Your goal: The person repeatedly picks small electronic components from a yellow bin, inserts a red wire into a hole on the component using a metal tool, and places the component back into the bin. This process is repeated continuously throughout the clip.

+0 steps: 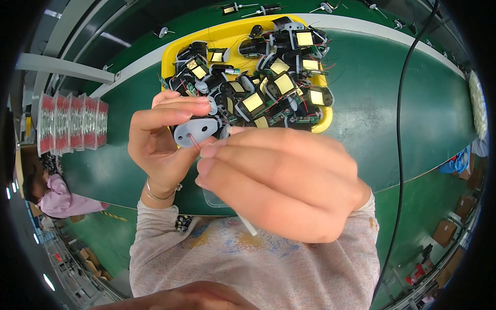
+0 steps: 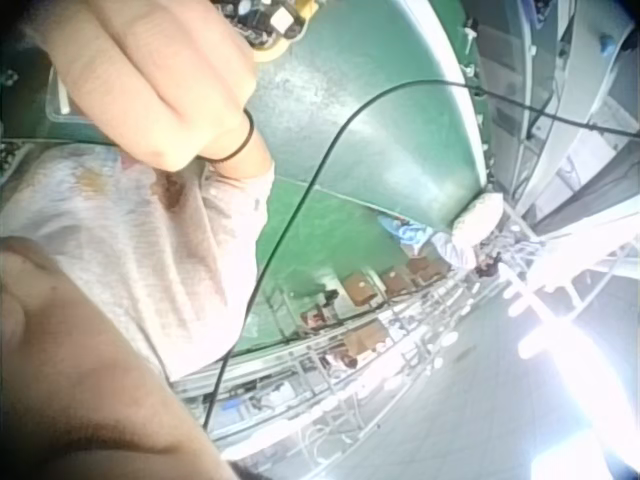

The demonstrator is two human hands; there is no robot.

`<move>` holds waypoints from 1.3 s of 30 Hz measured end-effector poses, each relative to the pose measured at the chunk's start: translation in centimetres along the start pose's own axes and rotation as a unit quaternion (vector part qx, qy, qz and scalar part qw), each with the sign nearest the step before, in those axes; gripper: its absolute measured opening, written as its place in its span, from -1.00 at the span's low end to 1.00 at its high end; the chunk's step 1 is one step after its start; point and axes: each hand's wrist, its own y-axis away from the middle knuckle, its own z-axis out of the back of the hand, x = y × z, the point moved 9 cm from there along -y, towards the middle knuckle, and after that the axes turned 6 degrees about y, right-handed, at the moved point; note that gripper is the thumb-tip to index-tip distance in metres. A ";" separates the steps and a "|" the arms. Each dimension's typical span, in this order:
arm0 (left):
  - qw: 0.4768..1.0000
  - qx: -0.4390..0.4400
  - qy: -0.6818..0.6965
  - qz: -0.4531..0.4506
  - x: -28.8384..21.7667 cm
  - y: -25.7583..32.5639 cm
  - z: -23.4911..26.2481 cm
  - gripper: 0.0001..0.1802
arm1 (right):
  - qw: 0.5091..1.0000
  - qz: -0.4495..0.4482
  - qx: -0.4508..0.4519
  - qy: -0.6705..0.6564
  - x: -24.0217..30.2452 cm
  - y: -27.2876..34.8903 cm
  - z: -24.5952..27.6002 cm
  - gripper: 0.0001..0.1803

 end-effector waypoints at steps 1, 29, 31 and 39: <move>1.000 -0.003 -0.001 -0.004 0.0 0.0 0.0 -0.59 | 1.000 0.001 -0.002 0.002 0.0 0.0 0.0 -0.64; 1.000 -0.015 -0.011 -0.008 -0.1 0.1 0.1 -0.58 | 0.999 0.042 0.007 -0.006 0.1 -0.1 -0.1 -0.67; 1.000 -0.014 -0.011 -0.009 -0.1 0.1 0.1 -0.58 | 0.999 0.048 0.009 -0.009 0.0 -0.1 -0.1 -0.68; 1.000 -0.013 -0.008 -0.007 -0.4 0.0 0.1 -0.58 | 0.999 -0.020 0.030 -0.033 -1.3 -0.5 -0.2 -0.66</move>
